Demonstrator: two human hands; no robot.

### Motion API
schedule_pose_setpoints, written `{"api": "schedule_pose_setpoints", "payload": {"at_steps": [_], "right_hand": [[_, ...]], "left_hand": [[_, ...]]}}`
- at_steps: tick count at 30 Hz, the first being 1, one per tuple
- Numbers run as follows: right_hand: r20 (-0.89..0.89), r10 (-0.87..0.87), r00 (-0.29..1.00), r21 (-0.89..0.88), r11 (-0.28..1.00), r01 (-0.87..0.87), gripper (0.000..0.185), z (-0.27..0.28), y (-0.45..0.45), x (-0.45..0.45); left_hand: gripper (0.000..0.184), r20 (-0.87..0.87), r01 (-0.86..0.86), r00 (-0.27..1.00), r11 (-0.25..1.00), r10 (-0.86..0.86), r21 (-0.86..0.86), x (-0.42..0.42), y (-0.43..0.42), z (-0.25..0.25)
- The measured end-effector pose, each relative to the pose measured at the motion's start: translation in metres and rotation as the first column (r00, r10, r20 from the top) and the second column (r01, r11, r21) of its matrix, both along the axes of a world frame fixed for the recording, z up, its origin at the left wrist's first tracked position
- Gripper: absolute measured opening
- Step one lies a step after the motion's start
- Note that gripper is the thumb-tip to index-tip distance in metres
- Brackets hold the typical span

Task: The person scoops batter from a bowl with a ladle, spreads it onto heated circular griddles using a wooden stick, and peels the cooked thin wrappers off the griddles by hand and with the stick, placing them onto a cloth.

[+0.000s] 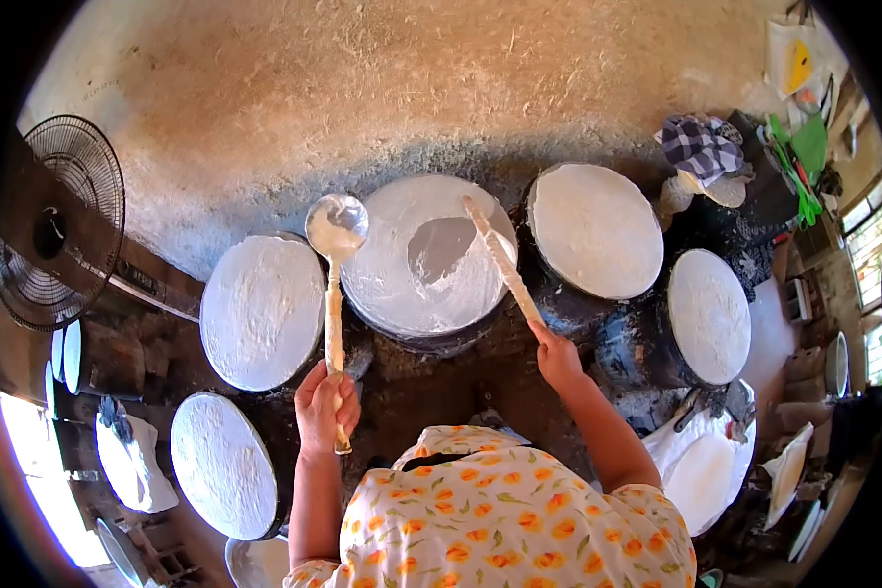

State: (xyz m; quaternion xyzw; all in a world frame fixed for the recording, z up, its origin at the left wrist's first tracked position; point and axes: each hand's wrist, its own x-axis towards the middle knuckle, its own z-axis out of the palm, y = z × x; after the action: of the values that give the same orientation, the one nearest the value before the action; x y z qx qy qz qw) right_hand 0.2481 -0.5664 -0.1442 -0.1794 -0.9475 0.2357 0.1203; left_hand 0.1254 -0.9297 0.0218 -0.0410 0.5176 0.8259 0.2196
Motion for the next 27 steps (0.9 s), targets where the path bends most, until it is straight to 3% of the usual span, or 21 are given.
{"api": "schedule_pose_setpoints", "payload": {"at_steps": [2,3,4,6,7,10,14,16,17,21,24,26,27], "right_hand": [[-0.233,0.217,0.948,-0.106,0.963,-0.246,0.055,-0.007,0.0,0.002],[-0.011,0.242,0.97,-0.079,0.967,-0.242,0.053,-0.01,0.002,0.021],[-0.012,0.247,0.969,-0.079,0.966,-0.247,0.053,-0.006,0.003,0.037],[0.263,0.165,0.951,-0.062,0.986,-0.154,0.05,0.005,0.009,0.057],[0.265,0.172,0.949,-0.064,0.985,-0.161,0.05,0.001,0.016,0.05],[-0.062,0.139,0.988,-0.054,0.988,-0.143,0.046,-0.008,0.04,-0.006],[-0.099,0.081,0.992,-0.186,0.978,-0.098,0.043,0.009,0.054,-0.107],[0.017,0.054,0.998,-0.369,0.928,-0.044,0.045,0.025,0.051,-0.131],[-0.121,0.129,0.984,-0.366,0.916,-0.165,0.046,0.01,0.054,-0.131],[-0.218,0.131,0.967,-0.287,0.939,-0.192,0.051,0.022,0.054,-0.09],[-0.187,-0.007,0.982,-0.337,0.94,-0.057,0.055,0.001,0.061,-0.071],[0.049,0.004,0.999,-0.458,0.889,0.019,0.062,0.008,0.046,-0.067],[-0.01,0.083,0.996,-0.415,0.907,-0.08,0.063,0.004,0.039,-0.065]], "left_hand": [[0.02,0.004,-0.015,1.0,1.0,0.015,-0.008,-0.003,0.004,0.005],[0.02,0.003,-0.017,1.0,1.0,0.017,-0.008,-0.003,0.004,0.005],[0.02,0.005,-0.019,1.0,1.0,0.019,-0.008,-0.003,0.004,0.004],[0.018,0.003,-0.042,0.999,0.999,0.042,-0.023,-0.002,0.005,0.003],[0.016,-0.001,-0.049,0.999,0.999,0.049,-0.023,-0.001,0.005,0.002],[0.012,0.004,-0.065,0.998,0.997,0.065,-0.033,0.002,0.01,0.0],[0.011,0.018,-0.102,0.995,0.994,0.102,-0.039,0.004,0.021,0.003],[0.011,0.016,-0.117,0.993,0.992,0.118,-0.052,0.007,0.023,0.005],[0.011,0.017,-0.126,0.992,0.99,0.128,-0.061,0.007,0.021,0.006],[0.012,0.023,-0.143,0.989,0.989,0.145,-0.043,0.01,0.015,0.008],[0.012,0.019,-0.13,0.991,0.99,0.131,-0.05,0.011,0.015,0.008],[0.012,0.044,-0.119,0.992,0.991,0.122,-0.055,0.008,0.021,0.008],[0.012,0.043,-0.111,0.993,0.992,0.113,-0.054,0.007,0.024,0.006]]}}
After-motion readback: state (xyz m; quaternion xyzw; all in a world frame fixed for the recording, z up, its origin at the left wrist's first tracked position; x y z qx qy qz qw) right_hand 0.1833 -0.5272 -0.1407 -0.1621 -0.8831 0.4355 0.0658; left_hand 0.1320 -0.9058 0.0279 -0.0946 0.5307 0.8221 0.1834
